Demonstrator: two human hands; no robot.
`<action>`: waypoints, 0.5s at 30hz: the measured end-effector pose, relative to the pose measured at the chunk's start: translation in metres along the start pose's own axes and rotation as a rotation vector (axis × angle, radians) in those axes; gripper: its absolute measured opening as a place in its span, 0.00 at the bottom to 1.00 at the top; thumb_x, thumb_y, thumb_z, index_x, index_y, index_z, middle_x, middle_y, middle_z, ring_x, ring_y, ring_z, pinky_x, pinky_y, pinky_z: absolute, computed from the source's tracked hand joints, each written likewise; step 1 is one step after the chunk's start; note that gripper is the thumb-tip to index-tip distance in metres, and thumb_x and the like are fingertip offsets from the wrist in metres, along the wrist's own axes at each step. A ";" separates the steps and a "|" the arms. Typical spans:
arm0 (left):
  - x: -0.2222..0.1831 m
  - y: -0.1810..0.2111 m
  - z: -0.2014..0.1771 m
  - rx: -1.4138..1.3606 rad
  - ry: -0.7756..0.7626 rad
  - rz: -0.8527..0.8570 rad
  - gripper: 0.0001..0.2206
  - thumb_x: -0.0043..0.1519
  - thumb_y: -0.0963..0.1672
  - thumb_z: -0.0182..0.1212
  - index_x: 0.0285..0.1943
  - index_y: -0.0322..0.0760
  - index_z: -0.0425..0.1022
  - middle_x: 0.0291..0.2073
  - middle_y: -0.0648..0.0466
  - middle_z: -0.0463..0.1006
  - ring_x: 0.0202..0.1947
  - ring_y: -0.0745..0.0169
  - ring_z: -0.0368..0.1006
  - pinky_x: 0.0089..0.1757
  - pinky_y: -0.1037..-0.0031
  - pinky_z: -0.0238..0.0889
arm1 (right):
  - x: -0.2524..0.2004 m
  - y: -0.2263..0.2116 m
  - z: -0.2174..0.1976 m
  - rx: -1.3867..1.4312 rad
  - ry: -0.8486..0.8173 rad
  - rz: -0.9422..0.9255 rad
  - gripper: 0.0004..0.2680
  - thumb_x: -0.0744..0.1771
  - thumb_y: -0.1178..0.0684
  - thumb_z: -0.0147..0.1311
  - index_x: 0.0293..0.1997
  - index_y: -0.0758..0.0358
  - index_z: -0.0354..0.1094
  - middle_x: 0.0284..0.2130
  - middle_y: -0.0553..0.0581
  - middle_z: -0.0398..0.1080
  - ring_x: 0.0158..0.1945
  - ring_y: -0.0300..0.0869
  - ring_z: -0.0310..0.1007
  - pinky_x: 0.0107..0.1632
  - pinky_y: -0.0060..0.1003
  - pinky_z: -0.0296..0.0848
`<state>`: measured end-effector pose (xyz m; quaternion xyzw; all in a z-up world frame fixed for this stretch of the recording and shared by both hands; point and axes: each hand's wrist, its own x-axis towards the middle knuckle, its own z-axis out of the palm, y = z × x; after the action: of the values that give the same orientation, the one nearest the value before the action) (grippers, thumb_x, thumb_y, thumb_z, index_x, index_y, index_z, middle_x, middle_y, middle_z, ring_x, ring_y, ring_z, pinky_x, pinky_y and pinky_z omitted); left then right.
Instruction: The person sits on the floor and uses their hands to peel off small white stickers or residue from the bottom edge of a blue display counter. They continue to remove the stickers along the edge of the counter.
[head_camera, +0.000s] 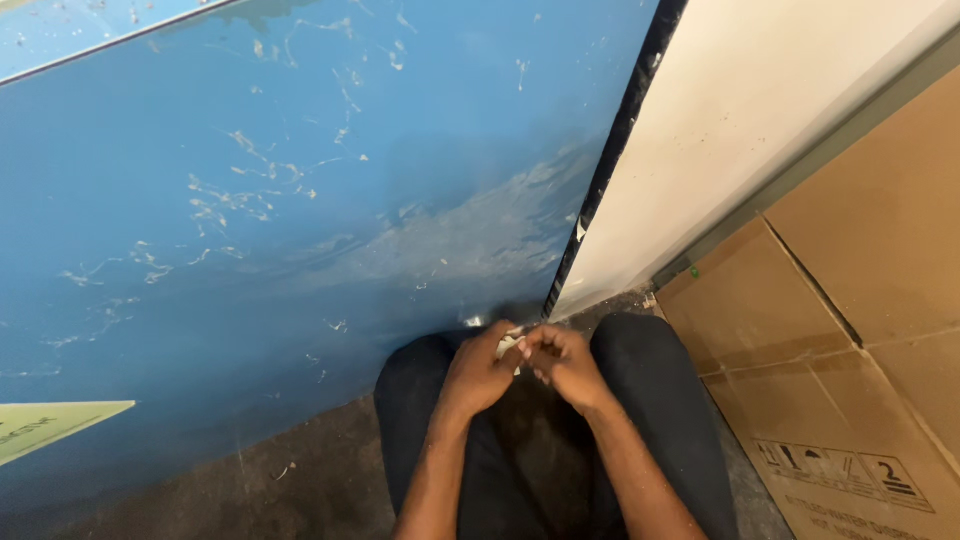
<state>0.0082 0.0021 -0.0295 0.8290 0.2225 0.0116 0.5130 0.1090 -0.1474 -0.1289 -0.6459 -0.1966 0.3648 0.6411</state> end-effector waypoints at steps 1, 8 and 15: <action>-0.001 0.000 0.000 0.027 0.003 -0.013 0.11 0.61 0.46 0.61 0.50 0.38 0.76 0.36 0.43 0.83 0.38 0.44 0.81 0.40 0.59 0.70 | 0.001 0.002 0.000 0.060 0.033 -0.034 0.01 0.67 0.64 0.58 0.40 0.68 0.72 0.27 0.52 0.72 0.26 0.33 0.66 0.27 0.30 0.63; 0.004 -0.011 0.010 0.094 0.160 -0.057 0.09 0.62 0.45 0.58 0.43 0.36 0.79 0.33 0.42 0.82 0.38 0.40 0.79 0.40 0.57 0.69 | 0.034 0.009 0.009 0.044 0.841 -0.393 0.15 0.65 0.63 0.62 0.56 0.65 0.63 0.44 0.53 0.69 0.42 0.34 0.69 0.44 0.27 0.71; 0.011 -0.040 0.023 0.206 0.245 0.072 0.07 0.58 0.44 0.60 0.42 0.38 0.77 0.33 0.42 0.81 0.39 0.36 0.77 0.39 0.51 0.68 | 0.046 -0.002 0.028 -0.542 1.063 -0.695 0.18 0.70 0.51 0.59 0.61 0.75 0.59 0.48 0.67 0.62 0.52 0.53 0.64 0.55 0.47 0.66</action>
<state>0.0100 0.0015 -0.0768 0.8770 0.2536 0.1083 0.3935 0.1191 -0.0945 -0.1341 -0.7741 -0.1355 -0.2903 0.5461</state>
